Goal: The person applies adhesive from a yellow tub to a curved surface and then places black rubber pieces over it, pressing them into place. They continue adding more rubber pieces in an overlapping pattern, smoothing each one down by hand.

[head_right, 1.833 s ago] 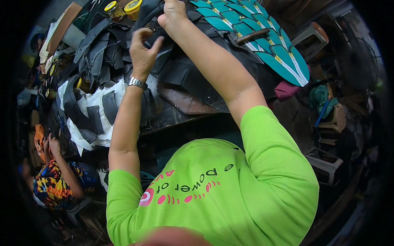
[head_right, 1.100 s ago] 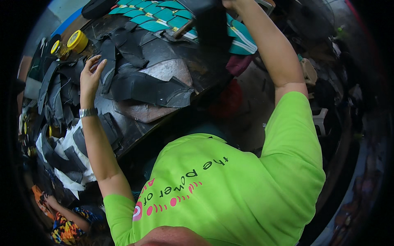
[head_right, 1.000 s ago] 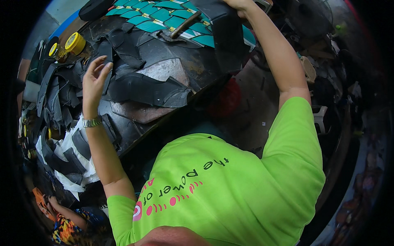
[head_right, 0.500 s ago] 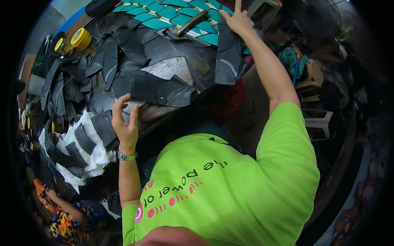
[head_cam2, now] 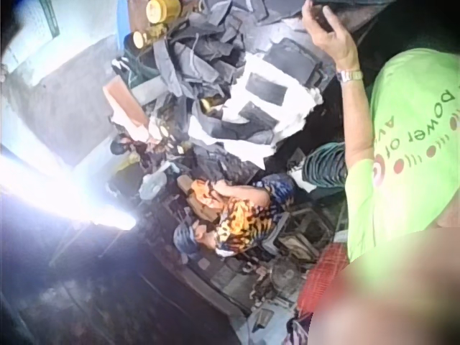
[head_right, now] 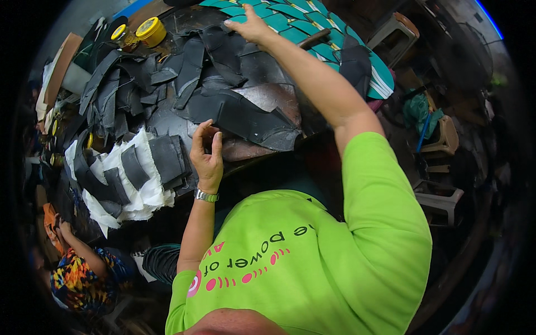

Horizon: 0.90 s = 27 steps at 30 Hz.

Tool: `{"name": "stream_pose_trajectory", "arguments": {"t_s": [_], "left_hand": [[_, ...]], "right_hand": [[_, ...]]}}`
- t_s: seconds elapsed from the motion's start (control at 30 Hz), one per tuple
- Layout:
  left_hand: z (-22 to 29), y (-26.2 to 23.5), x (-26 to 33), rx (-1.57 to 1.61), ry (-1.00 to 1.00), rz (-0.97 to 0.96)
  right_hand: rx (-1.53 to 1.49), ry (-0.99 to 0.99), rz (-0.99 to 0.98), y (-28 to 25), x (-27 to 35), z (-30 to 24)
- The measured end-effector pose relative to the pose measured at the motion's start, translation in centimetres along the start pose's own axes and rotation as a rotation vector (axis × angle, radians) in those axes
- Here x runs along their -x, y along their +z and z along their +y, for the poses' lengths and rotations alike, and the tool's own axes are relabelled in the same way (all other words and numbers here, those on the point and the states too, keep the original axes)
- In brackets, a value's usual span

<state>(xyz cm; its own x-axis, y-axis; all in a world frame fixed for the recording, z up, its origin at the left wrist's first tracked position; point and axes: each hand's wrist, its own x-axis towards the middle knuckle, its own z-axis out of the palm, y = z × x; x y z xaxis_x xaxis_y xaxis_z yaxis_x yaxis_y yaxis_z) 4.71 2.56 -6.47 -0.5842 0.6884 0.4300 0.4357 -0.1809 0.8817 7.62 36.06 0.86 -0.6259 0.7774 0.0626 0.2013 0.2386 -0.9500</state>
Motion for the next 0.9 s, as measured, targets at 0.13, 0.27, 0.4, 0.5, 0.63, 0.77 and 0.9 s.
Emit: {"name": "stream_pose_trajectory", "arguments": {"t_s": [0.13, 0.27, 0.4, 0.5, 0.63, 0.77, 0.9], "left_hand": [[0.2, 0.0, -0.1, -0.041, 0.029, -0.016], [0.5, 0.2, -0.4, -0.070, 0.061, -0.018], [0.8, 0.3, -0.4, -0.074, 0.053, -0.034], [0.8, 0.3, -0.3, -0.059, 0.039, -0.037], [0.6, 0.3, -0.3, -0.040, 0.014, -0.043], [0.3, 0.2, -0.3, -0.061, 0.030, -0.047], [0.3, 0.2, -0.4, -0.063, 0.031, -0.048]], "right_hand": [[0.054, 0.057, 0.109, 4.7, -3.0, 0.8], [0.156, -0.218, 0.122, 6.3, -4.6, 1.3], [0.208, -0.102, 0.107, 7.0, -4.7, 1.5], [0.274, -0.110, 0.115, 7.4, -3.6, 1.2], [0.094, -0.260, -0.053, 7.3, -1.6, 0.2], [-0.265, -0.361, -0.238, 7.2, -0.5, -0.6], [-0.596, -0.284, -0.274, 5.9, 0.4, -1.6]]}}
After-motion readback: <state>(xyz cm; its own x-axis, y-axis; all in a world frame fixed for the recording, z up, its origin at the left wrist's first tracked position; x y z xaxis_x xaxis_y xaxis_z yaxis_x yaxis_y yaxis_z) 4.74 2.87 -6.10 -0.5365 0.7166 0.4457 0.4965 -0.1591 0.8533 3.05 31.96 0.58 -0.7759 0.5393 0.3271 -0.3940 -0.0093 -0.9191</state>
